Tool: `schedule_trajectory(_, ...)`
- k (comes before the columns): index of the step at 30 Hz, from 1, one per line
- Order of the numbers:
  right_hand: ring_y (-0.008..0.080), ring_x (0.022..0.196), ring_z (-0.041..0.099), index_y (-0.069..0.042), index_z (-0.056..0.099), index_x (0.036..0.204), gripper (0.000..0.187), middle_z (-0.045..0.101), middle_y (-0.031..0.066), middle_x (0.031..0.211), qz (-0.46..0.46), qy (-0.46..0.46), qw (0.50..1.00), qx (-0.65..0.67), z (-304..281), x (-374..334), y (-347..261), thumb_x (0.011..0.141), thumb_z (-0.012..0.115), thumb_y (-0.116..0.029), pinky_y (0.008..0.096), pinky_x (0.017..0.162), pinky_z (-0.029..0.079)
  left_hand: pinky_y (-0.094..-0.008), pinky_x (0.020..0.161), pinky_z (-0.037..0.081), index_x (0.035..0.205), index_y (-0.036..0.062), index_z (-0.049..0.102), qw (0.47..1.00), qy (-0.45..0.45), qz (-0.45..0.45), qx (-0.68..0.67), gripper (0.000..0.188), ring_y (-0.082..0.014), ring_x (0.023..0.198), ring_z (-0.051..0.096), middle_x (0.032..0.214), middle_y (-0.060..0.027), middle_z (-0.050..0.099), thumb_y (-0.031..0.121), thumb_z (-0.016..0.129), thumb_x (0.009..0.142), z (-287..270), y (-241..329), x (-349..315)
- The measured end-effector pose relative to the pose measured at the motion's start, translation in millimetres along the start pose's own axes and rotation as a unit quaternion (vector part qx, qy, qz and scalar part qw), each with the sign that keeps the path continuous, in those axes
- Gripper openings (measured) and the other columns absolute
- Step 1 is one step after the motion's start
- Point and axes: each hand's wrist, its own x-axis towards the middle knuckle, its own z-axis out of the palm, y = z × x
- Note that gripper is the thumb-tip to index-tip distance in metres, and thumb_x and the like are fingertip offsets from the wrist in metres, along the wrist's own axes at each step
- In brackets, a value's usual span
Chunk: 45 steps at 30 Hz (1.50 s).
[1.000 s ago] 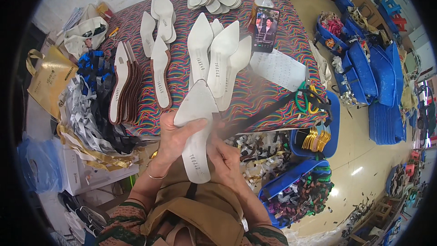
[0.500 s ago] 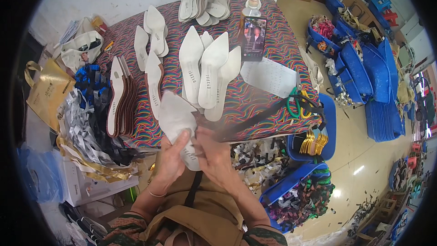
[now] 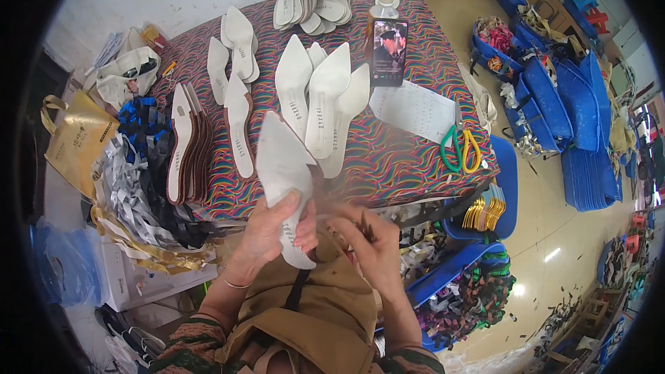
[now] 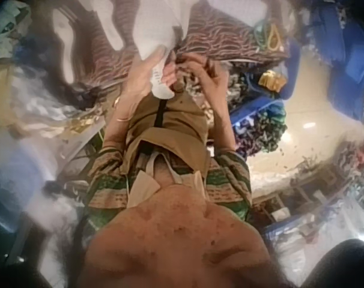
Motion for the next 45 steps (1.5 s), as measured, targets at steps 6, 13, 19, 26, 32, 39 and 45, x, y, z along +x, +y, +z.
schedule_trajectory(6, 0.0024, 0.067, 0.051, 0.001, 0.063, 0.087, 0.005, 0.06, -0.0017, 0.074, -0.078, -0.012, 0.995, 0.06, 8, 21, 20, 0.084, 0.066, 0.002, 0.0216, 0.059, 0.041, -0.0311, 0.048, 0.045, 0.102, -0.0044, 0.058, 0.994, -0.038, 0.005, 0.102, 0.018, -0.0166, 0.051, 0.055, 0.069, -0.0098, 0.058, 0.009, 0.064, 0.091, 4, -12, -3)
schedule_trajectory(13, 0.0036, 0.055, 0.05, 0.003, 0.063, 0.088, 0.002, 0.062, 0.0029, 0.07, -0.071, 0.002, 0.987, 0.143, 9, 19, 8, 0.087, 0.065, 0.002, 0.0193, 0.049, 0.037, -0.0273, 0.055, 0.052, 0.108, -0.0066, 0.059, 0.983, -0.023, 0.022, 0.178, 0.022, -0.0168, 0.06, 0.064, 0.086, -0.0169, 0.069, 0.005, 0.063, 0.09, 8, -6, -6)
schedule_trajectory(19, 0.0008, 0.061, 0.051, 0.0, 0.062, 0.101, 0.015, 0.06, -0.0007, 0.072, -0.186, 0.006, 0.982, -0.031, 5, 27, 41, 0.087, 0.066, 0.003, 0.0163, 0.051, 0.037, -0.0288, 0.058, 0.055, 0.109, -0.007, 0.058, 0.98, -0.026, 0.028, 0.193, 0.023, -0.0191, 0.067, 0.067, 0.091, -0.0173, 0.069, 0.005, 0.063, 0.09, -1, -13, -9)
schedule_trajectory(26, 0.0086, 0.064, 0.056, 0.001, 0.061, 0.112, 0.033, 0.065, 0.0042, 0.079, -0.115, -0.007, 0.993, -0.01, 16, 23, 46, 0.083, 0.074, -0.009, 0.0253, 0.056, 0.045, -0.0314, 0.061, 0.056, 0.105, -0.0054, 0.06, 0.984, 0.006, 0.003, 0.178, 0.021, -0.0206, 0.068, 0.068, 0.085, -0.0152, 0.068, 0.005, 0.066, 0.087, -5, -3, -7)
schedule_trajectory(32, 0.0232, 0.077, 0.069, -0.003, 0.06, 0.119, 0.04, 0.068, 0.0161, 0.093, -0.137, -0.149, 0.952, -0.23, -3, -3, 37, 0.08, 0.068, -0.001, 0.0326, 0.068, 0.054, -0.037, 0.064, 0.057, 0.099, -0.0019, 0.063, 0.986, 0.08, 0.096, 0.113, 0.016, -0.0283, 0.068, 0.069, 0.079, -0.0159, 0.068, 0.009, 0.066, 0.087, 7, 32, 5)
schedule_trajectory(39, 0.0264, 0.068, 0.068, 0.001, 0.065, 0.108, 0.048, 0.066, 0.016, 0.081, -0.247, -0.068, 0.904, -0.342, -19, -10, 29, 0.061, 0.06, 0.01, 0.0322, 0.059, 0.053, -0.037, 0.062, 0.052, 0.105, 0.0016, 0.059, 0.987, 0.119, 0.106, 0.025, 0.016, -0.0268, 0.066, 0.065, 0.077, -0.0107, 0.065, 0.013, 0.059, 0.094, 9, 30, 3)
schedule_trajectory(45, 0.0262, 0.055, 0.061, 0.002, 0.065, 0.106, 0.041, 0.062, 0.0116, 0.07, -0.306, -0.049, 0.894, -0.323, -4, -27, 32, 0.066, 0.069, 0.005, 0.0322, 0.048, 0.046, -0.0306, 0.057, 0.037, 0.103, 0.0039, 0.058, 0.981, 0.024, 0.143, -0.127, 0.014, -0.0147, 0.054, 0.044, 0.068, -0.0032, 0.053, 0.017, 0.053, 0.099, 4, 31, 5)
